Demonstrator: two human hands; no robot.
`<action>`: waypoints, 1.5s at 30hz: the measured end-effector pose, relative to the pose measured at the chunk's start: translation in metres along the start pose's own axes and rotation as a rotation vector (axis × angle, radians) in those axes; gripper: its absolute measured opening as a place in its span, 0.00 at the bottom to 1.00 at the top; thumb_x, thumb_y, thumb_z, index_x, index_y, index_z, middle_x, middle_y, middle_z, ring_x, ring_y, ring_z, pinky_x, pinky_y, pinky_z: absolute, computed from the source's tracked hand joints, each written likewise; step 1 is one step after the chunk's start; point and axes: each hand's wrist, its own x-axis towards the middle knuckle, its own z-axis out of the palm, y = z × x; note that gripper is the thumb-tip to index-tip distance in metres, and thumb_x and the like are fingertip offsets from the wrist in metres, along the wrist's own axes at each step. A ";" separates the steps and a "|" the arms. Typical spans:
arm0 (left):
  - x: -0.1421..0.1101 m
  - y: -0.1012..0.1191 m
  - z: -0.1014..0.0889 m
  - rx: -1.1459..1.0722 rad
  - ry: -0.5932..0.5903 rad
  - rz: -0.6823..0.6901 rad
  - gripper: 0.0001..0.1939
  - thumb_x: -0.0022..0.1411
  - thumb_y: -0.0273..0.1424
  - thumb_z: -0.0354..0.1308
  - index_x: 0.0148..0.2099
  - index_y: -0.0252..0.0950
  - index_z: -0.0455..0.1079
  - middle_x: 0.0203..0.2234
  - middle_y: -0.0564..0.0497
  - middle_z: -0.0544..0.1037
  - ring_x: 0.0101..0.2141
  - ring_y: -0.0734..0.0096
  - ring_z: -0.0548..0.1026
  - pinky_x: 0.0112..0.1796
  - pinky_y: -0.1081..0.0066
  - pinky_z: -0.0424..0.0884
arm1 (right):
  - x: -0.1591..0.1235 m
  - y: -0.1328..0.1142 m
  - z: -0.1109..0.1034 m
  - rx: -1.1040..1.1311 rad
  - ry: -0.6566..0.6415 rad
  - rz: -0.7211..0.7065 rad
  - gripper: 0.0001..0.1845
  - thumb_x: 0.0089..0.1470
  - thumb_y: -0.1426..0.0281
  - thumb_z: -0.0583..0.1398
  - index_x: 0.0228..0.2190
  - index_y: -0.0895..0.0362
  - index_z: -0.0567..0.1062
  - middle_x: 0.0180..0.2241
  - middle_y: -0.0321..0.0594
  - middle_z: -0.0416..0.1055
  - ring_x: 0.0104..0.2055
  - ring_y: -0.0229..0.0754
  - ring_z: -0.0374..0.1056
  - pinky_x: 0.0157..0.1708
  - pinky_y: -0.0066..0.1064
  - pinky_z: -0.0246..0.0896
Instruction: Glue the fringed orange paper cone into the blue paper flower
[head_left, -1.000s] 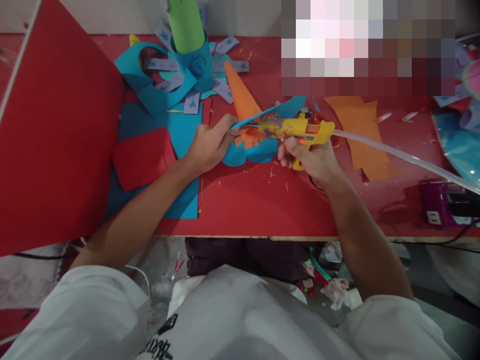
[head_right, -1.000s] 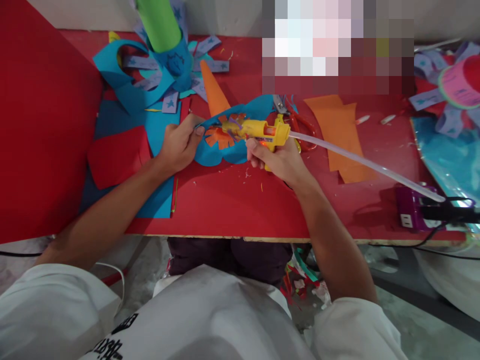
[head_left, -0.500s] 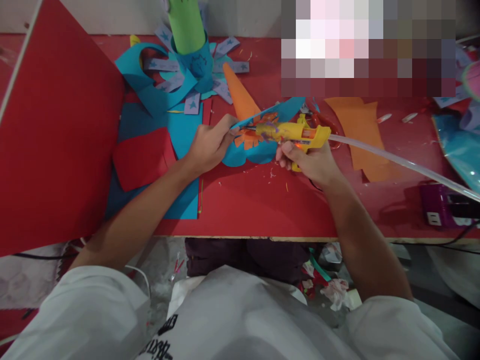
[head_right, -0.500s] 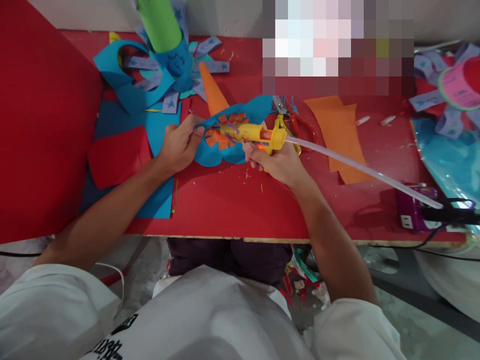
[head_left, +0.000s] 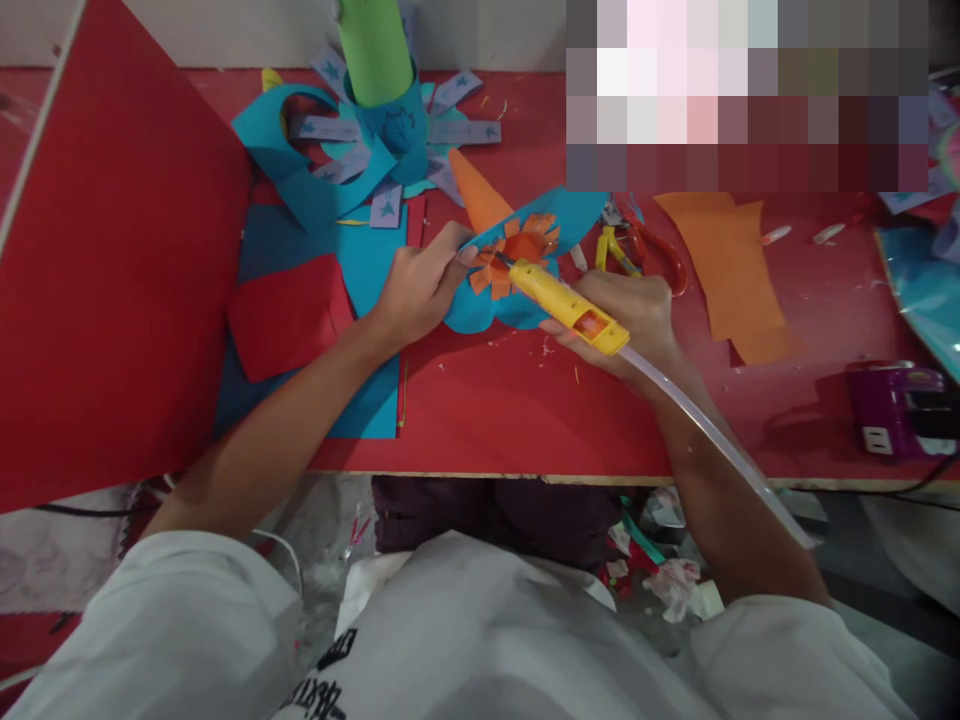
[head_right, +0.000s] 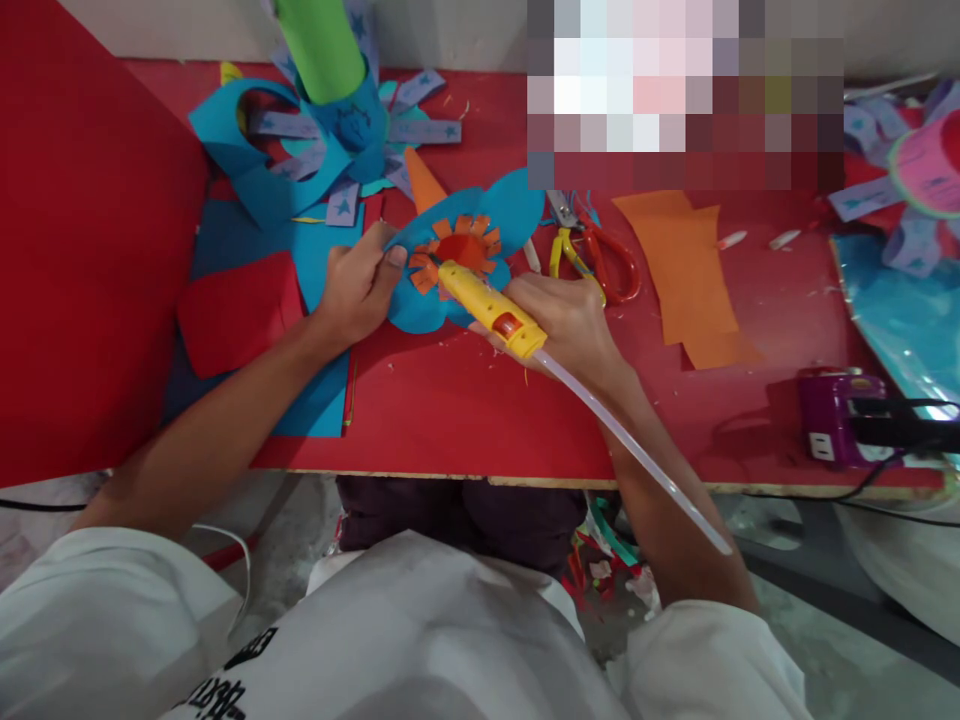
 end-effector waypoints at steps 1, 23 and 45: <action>0.000 0.000 0.000 0.003 -0.003 -0.005 0.32 0.84 0.57 0.34 0.50 0.41 0.71 0.30 0.49 0.78 0.26 0.65 0.79 0.28 0.65 0.63 | -0.001 0.001 0.000 -0.007 0.010 -0.007 0.33 0.65 0.34 0.62 0.27 0.48 0.67 0.24 0.38 0.69 0.26 0.43 0.62 0.28 0.41 0.48; -0.002 -0.002 0.001 -0.009 0.005 0.048 0.31 0.86 0.55 0.37 0.53 0.40 0.73 0.30 0.50 0.80 0.25 0.69 0.79 0.27 0.67 0.61 | 0.000 0.005 0.016 -0.103 0.160 -0.106 0.36 0.69 0.33 0.56 0.30 0.51 0.69 0.25 0.35 0.70 0.25 0.38 0.66 0.27 0.35 0.51; 0.002 -0.004 0.004 -0.032 0.129 0.061 0.26 0.85 0.55 0.42 0.42 0.44 0.69 0.20 0.57 0.66 0.17 0.68 0.69 0.22 0.65 0.54 | -0.005 0.011 0.018 0.015 0.162 0.014 0.28 0.71 0.41 0.60 0.31 0.49 0.73 0.27 0.40 0.72 0.29 0.46 0.70 0.30 0.41 0.62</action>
